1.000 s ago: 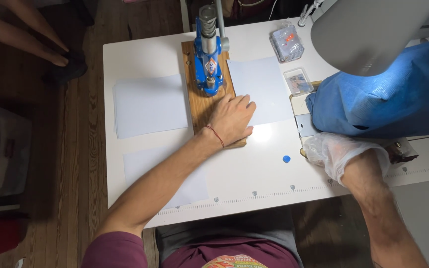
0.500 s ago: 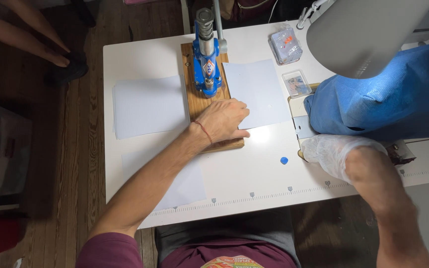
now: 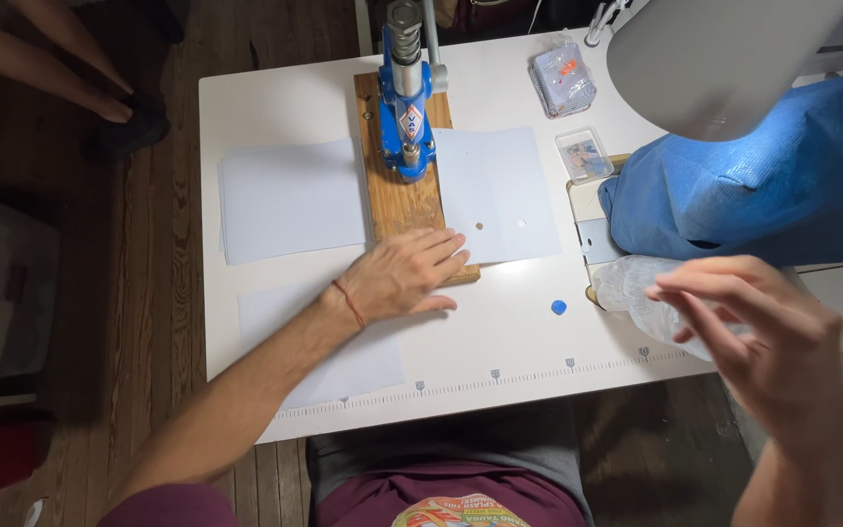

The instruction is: Using a manual hand press to punch holes and set metal eyelets into paper sheets, followed by folding and marking.

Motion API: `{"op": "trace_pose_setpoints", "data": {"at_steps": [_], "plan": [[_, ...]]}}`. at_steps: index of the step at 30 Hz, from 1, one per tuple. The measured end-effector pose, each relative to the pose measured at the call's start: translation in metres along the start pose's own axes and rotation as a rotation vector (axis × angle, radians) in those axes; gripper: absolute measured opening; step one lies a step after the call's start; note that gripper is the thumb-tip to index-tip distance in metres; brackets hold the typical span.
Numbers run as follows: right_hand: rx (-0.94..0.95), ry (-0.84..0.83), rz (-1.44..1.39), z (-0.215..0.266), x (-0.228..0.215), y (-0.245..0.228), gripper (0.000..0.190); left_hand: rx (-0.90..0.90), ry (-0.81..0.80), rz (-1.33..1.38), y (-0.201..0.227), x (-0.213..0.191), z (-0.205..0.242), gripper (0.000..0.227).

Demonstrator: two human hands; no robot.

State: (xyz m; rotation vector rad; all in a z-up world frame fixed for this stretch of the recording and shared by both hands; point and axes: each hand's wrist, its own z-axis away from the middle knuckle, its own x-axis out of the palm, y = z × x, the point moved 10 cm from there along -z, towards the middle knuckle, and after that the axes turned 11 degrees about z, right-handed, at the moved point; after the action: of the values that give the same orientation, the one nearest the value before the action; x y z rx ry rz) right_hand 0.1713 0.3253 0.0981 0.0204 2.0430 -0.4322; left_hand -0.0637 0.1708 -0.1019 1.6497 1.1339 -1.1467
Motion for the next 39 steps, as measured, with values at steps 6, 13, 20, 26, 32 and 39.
{"op": "trace_pose_setpoints", "data": {"at_steps": [6, 13, 20, 26, 32, 39], "plan": [[0.042, -0.132, -0.492, -0.042, 0.087, -0.013, 0.011, 0.065, 0.285, -0.229, 0.032, -0.027, 0.013, 0.011], [0.112, -0.396, -0.479, -0.066, 0.227, -0.021, 0.011, 0.087, 0.313, -0.109, 0.036, -0.004, 0.027, 0.019], [0.062, -0.475, -0.346, -0.069, 0.249, -0.032, 0.009, 0.038, 0.391, -0.05, 0.034, -0.033, 0.028, 0.01], [0.031, -0.408, -0.325, -0.062, 0.279, -0.008, 0.013, 0.022, 0.432, 0.103, 0.016, -0.04, 0.026, 0.008], [0.002, -0.404, -0.319, -0.061, 0.276, -0.009, 0.013, 0.072, 0.43, 0.092, 0.001, -0.016, 0.026, 0.012], [-0.047, -0.375, -0.346, -0.059, 0.244, -0.026, 0.02, 0.053, 0.351, 0.154, 0.002, -0.021, 0.027, 0.018]]}}
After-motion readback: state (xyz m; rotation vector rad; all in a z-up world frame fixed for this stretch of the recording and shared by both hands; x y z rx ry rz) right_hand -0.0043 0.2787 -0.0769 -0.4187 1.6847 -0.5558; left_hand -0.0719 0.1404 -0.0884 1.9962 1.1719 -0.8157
